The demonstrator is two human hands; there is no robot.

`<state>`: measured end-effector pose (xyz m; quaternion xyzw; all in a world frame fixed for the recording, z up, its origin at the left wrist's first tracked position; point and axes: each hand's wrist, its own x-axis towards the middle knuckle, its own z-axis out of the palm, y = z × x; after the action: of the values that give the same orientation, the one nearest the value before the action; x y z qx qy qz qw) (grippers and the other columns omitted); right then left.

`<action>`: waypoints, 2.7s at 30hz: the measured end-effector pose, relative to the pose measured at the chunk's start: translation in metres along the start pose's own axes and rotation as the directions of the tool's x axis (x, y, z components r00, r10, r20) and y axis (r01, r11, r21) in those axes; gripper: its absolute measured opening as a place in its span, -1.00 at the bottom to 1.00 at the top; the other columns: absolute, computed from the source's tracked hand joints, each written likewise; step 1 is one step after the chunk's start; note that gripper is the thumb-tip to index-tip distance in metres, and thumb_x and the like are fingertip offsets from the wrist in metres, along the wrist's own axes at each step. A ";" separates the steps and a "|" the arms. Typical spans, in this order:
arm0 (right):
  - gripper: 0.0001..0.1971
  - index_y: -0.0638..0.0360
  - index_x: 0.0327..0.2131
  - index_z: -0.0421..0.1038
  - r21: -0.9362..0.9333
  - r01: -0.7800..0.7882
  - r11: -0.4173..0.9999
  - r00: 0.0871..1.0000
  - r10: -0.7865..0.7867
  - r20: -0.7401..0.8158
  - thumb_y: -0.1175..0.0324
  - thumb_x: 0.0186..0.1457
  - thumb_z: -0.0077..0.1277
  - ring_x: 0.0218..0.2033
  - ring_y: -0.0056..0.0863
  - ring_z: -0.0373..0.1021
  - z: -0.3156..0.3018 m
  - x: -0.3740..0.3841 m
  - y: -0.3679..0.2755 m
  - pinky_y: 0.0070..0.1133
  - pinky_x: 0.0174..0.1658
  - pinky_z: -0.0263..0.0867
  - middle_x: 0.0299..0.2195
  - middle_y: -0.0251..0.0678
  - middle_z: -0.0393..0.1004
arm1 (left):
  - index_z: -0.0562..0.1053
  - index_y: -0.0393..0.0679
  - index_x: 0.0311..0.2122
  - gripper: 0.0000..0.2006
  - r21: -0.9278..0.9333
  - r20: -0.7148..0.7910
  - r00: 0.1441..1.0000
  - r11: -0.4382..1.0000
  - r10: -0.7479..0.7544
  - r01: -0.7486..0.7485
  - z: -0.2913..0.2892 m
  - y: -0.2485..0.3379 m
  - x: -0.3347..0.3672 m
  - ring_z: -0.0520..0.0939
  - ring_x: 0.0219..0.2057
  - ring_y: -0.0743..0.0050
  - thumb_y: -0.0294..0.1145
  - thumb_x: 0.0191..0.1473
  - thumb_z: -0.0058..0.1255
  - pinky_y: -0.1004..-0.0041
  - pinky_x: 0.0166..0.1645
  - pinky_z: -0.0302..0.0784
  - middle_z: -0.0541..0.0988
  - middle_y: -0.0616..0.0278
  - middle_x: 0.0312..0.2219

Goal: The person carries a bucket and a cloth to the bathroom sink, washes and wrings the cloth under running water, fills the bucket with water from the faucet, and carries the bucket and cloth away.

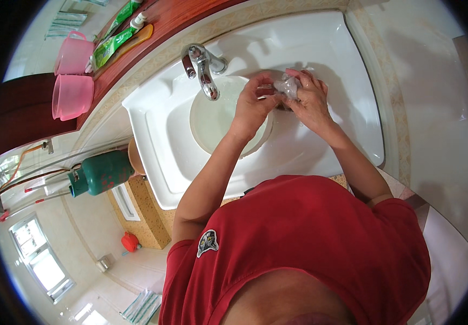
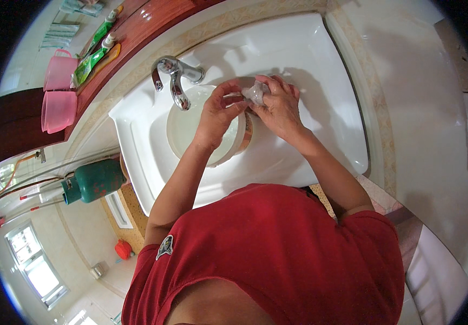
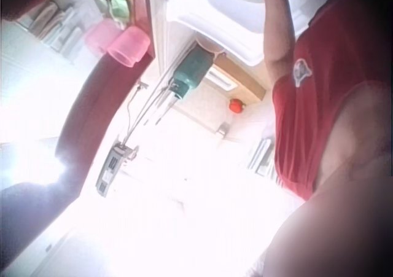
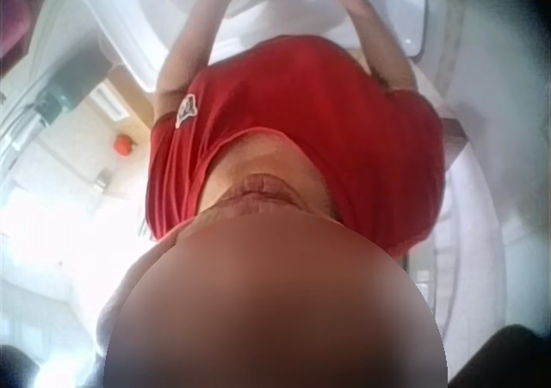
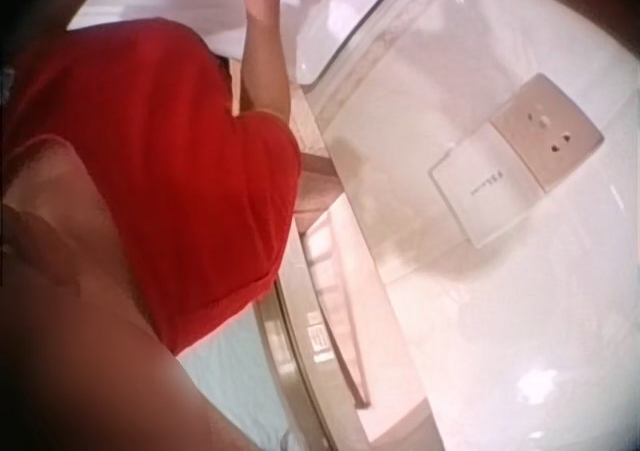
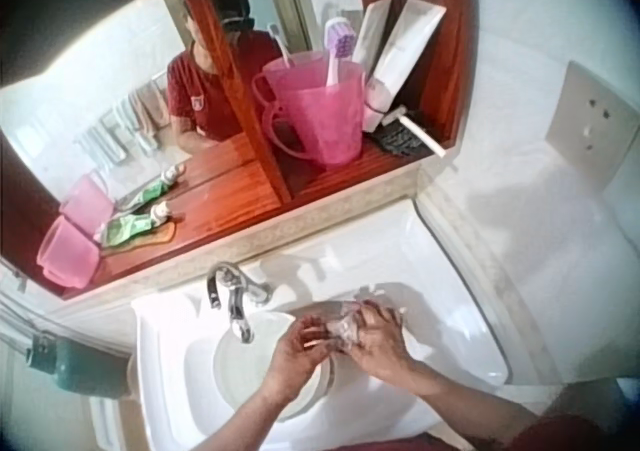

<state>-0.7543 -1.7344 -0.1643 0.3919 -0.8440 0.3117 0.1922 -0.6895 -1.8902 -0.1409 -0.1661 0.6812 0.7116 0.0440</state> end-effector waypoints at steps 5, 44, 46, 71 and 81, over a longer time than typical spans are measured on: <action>-0.79 0.26 -0.28 0.45 0.624 -0.401 0.671 0.907 0.384 0.170 0.45 -0.07 0.09 -0.31 -0.32 0.40 -0.013 0.003 -0.012 -0.53 -0.33 0.34 -0.26 -0.18 0.38 | 0.08 -0.21 0.16 -0.26 0.030 0.101 0.988 0.993 0.114 -0.117 0.004 0.015 0.000 0.30 0.06 0.26 -0.40 -0.12 0.20 0.32 0.04 0.34 0.31 0.08 0.00; -0.61 0.26 -0.20 0.40 0.116 -0.870 0.479 0.423 0.605 0.675 0.34 -0.19 0.11 -0.21 -0.14 0.40 0.112 -0.064 0.053 -0.40 -0.15 0.30 -0.28 -0.05 0.46 | 0.31 -0.24 -0.19 -0.79 -0.798 -0.115 0.845 0.556 -0.523 0.235 -0.046 -0.069 0.004 0.41 -0.18 0.26 -0.37 0.08 -0.14 0.35 -0.04 0.41 0.37 0.12 -0.26; -0.67 0.29 -0.28 0.41 0.327 -0.883 0.336 0.469 0.641 0.608 0.29 -0.14 0.11 -0.23 -0.13 0.39 0.108 -0.061 0.041 -0.37 -0.16 0.29 -0.33 -0.07 0.47 | 0.32 -0.27 -0.16 -0.75 -0.794 -0.007 0.910 0.556 -0.414 0.246 -0.022 -0.033 0.001 0.43 -0.14 0.22 -0.36 0.08 -0.14 0.34 -0.02 0.42 0.39 0.10 -0.22; -0.66 0.25 -0.45 0.39 0.464 -0.489 0.739 0.857 0.307 0.414 0.12 -0.10 0.05 -0.39 -0.12 0.39 0.010 -0.056 -0.024 -0.30 -0.34 0.28 -0.46 -0.07 0.44 | 0.36 -0.07 -0.26 -0.66 -0.899 0.313 0.873 0.179 -0.375 0.399 0.074 -0.129 0.001 0.50 -0.30 0.34 -0.01 0.15 -0.28 0.28 -0.14 0.43 0.46 0.24 -0.35; -0.63 0.20 -0.41 0.41 -0.119 -0.390 0.913 0.795 0.399 0.456 0.04 0.02 -0.14 -0.32 -0.06 0.38 0.076 -0.046 0.084 -0.30 -0.25 0.28 -0.41 -0.05 0.46 | 0.23 -0.08 0.05 -0.61 -0.854 0.047 0.917 0.461 -0.396 0.242 0.084 -0.101 -0.010 0.39 -0.02 0.40 -0.13 0.18 -0.25 0.27 0.10 0.26 0.38 0.28 -0.05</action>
<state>-0.7971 -1.7189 -0.2777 0.2693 -0.9309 0.2322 -0.0841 -0.6657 -1.7986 -0.2330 -0.3469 0.2075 0.9139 0.0364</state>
